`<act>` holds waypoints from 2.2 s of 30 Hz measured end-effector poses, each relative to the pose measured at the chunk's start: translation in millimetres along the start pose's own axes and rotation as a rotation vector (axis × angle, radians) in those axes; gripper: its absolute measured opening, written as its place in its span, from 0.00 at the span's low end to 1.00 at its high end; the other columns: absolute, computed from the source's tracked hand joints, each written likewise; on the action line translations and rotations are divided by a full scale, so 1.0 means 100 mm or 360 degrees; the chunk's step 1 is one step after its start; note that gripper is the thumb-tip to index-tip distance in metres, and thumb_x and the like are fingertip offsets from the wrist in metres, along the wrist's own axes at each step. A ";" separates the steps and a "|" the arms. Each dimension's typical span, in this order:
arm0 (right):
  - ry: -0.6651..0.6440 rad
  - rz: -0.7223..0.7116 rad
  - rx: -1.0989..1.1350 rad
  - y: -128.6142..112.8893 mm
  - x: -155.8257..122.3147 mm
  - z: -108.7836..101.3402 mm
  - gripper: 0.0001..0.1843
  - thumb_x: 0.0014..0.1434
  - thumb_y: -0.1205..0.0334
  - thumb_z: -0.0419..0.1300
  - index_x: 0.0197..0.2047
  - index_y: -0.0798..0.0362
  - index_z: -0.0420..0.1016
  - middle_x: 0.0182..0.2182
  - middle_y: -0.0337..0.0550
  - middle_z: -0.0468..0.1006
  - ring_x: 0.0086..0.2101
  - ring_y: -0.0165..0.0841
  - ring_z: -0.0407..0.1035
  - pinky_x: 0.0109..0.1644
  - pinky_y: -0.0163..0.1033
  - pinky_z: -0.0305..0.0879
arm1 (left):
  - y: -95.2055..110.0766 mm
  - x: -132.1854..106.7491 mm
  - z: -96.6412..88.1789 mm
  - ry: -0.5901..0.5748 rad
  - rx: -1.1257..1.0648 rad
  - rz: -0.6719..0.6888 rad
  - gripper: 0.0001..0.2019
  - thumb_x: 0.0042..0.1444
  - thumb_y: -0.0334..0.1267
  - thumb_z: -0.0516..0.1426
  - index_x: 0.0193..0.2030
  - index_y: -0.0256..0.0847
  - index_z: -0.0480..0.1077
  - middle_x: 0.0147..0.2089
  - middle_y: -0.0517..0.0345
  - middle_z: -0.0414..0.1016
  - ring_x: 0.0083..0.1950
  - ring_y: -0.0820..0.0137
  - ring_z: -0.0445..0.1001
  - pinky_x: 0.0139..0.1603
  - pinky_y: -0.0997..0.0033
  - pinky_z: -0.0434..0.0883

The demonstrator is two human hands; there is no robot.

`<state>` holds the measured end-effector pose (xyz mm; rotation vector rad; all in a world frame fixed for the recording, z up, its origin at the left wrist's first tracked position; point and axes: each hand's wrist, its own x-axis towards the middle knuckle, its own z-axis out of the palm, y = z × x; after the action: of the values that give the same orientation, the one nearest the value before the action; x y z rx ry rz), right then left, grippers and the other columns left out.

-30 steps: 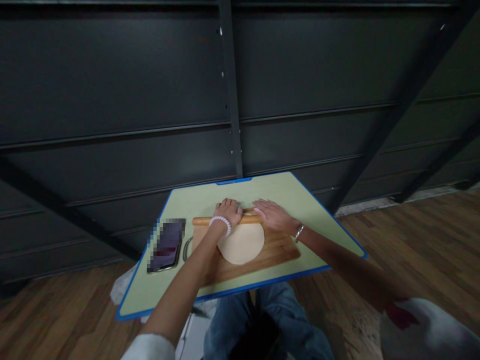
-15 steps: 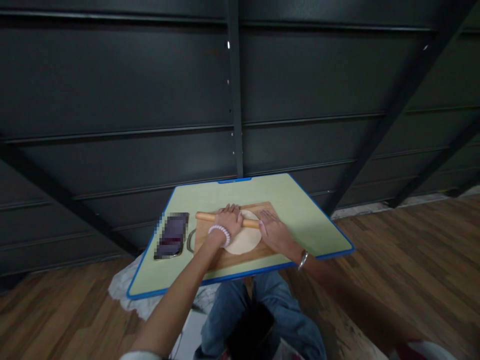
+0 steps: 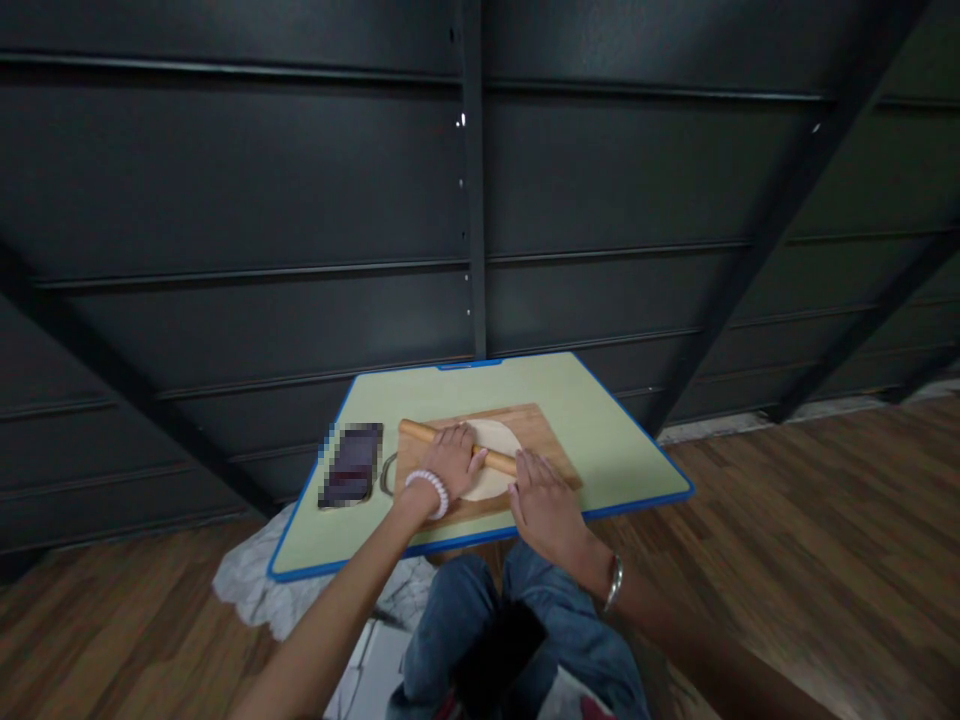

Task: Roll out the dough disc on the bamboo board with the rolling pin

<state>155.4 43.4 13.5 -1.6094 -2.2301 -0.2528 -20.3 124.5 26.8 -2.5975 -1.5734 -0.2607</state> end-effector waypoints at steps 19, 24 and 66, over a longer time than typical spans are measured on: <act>0.0069 -0.0015 0.0078 -0.10 -0.17 0.02 0.32 0.64 0.53 0.51 0.61 0.74 0.59 0.60 0.69 0.62 0.61 0.50 0.54 0.64 0.54 0.54 | 0.15 -0.17 0.03 0.0021 0.0240 0.0114 0.32 0.64 0.52 0.42 0.62 0.23 0.57 0.64 0.33 0.59 0.65 0.51 0.57 0.64 0.54 0.54; 0.0084 -0.0017 0.0148 0.17 0.06 0.10 0.32 0.65 0.51 0.48 0.60 0.71 0.60 0.57 0.68 0.65 0.59 0.48 0.58 0.62 0.53 0.57 | 0.15 0.05 0.03 0.0004 0.0076 0.0158 0.29 0.64 0.51 0.43 0.62 0.27 0.59 0.63 0.35 0.62 0.64 0.55 0.60 0.63 0.54 0.57; -0.0414 -0.0204 0.0158 0.91 1.64 0.49 0.30 0.69 0.52 0.36 0.67 0.63 0.52 0.65 0.53 0.57 0.64 0.37 0.50 0.65 0.44 0.49 | -0.06 1.10 0.23 -0.0322 -0.0326 -0.0482 0.22 0.62 0.45 0.41 0.51 0.32 0.67 0.55 0.39 0.72 0.56 0.58 0.70 0.53 0.58 0.65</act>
<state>186.8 234.0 28.1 -1.5232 -2.5004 0.0368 26.3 226.7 25.0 -2.5917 -2.1186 -0.1938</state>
